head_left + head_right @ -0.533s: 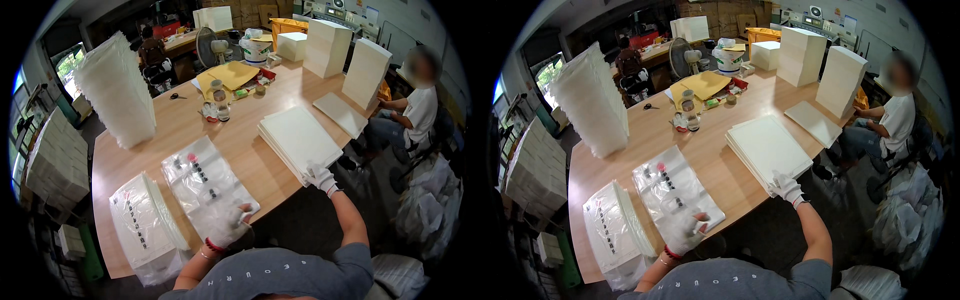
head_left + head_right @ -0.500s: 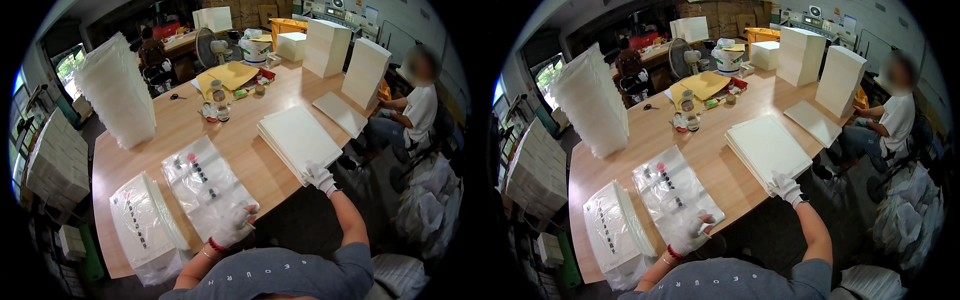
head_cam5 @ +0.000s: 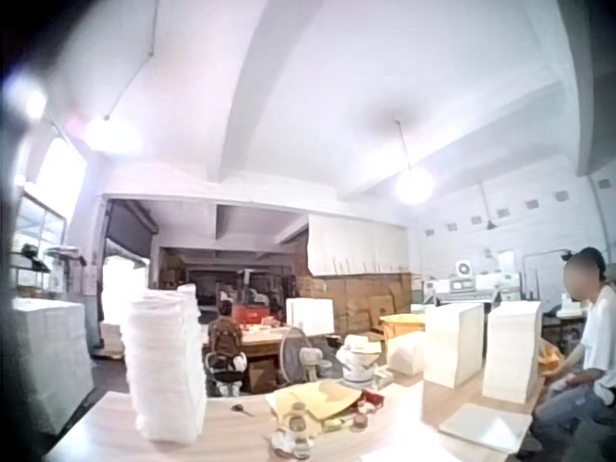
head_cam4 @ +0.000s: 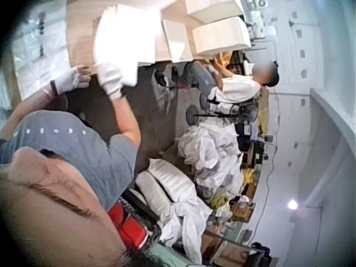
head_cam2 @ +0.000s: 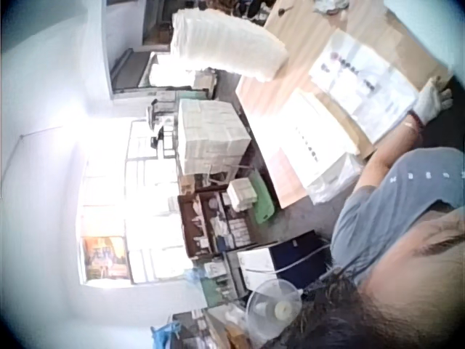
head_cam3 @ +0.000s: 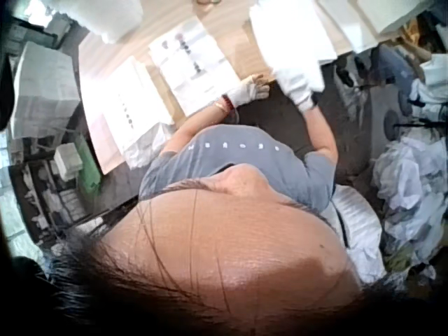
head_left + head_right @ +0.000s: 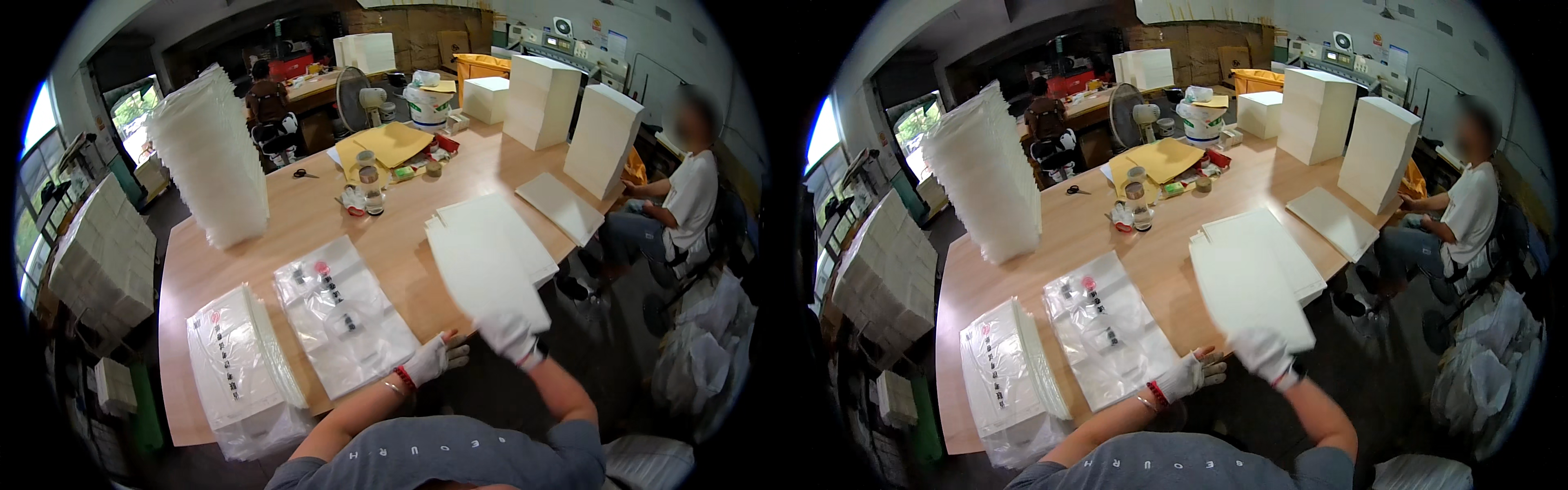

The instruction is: The person repeatedly picks up white sheets of paper, places them into clear plastic bags with printed text, and stacks the sealed bags on the table. The process is continuous and repetitive throughout the clip.

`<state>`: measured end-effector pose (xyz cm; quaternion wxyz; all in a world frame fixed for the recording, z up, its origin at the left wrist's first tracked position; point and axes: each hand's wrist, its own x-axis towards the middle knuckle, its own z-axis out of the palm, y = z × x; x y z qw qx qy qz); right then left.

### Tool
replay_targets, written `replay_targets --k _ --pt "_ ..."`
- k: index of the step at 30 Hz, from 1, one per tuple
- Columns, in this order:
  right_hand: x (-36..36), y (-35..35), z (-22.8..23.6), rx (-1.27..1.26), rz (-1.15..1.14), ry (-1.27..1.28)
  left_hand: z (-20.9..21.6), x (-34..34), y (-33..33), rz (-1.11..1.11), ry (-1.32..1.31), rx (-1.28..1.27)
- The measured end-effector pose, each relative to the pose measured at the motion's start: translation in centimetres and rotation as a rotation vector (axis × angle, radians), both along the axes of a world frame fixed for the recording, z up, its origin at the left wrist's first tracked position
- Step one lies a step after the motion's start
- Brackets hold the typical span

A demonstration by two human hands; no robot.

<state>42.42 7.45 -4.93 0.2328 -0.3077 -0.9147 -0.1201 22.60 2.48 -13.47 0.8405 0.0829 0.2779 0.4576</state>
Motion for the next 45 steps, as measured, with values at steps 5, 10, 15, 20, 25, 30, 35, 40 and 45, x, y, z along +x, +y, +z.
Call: replay_targets --k 5,10,15,20,25,30,35,40,45 --pt "0.3 -4.0 0.6 -0.804 0.147 0.05 3.6 -2.6 -2.3 -0.115 0.51 0.1" --pt "1.9 -3.4 -7.4 -1.594 -0.282 1.323 7.8 -3.4 -4.6 -0.327 1.186 0.596" --pt "-9.1 -8.3 -6.0 -1.094 -0.13 1.25 6.4 0.4 -8.7 -0.345 2.007 0.888" --pt "-7.8 -7.9 -2.5 -0.815 0.036 0.906 10.2 -9.7 -8.3 0.333 2.355 0.942" --pt "-8.1 -9.0 -1.3 -0.564 0.136 0.251 9.6 -20.4 -4.9 0.397 1.411 0.177" --pt "-14.6 -5.4 -2.3 -0.894 -0.234 -0.249 8.7 -10.1 -4.2 0.376 1.824 1.216" --pt "-18.8 -1.5 -5.1 -0.812 -0.278 0.204 2.0 -13.2 -3.2 0.588 1.821 0.985" --pt "-21.7 3.6 -12.6 -0.705 -0.461 0.18 -5.2 -17.5 -3.7 0.318 2.145 1.103" --pt "-21.4 6.3 -12.1 -0.862 -0.404 -0.159 -13.0 -25.1 -4.2 0.792 2.222 0.52"
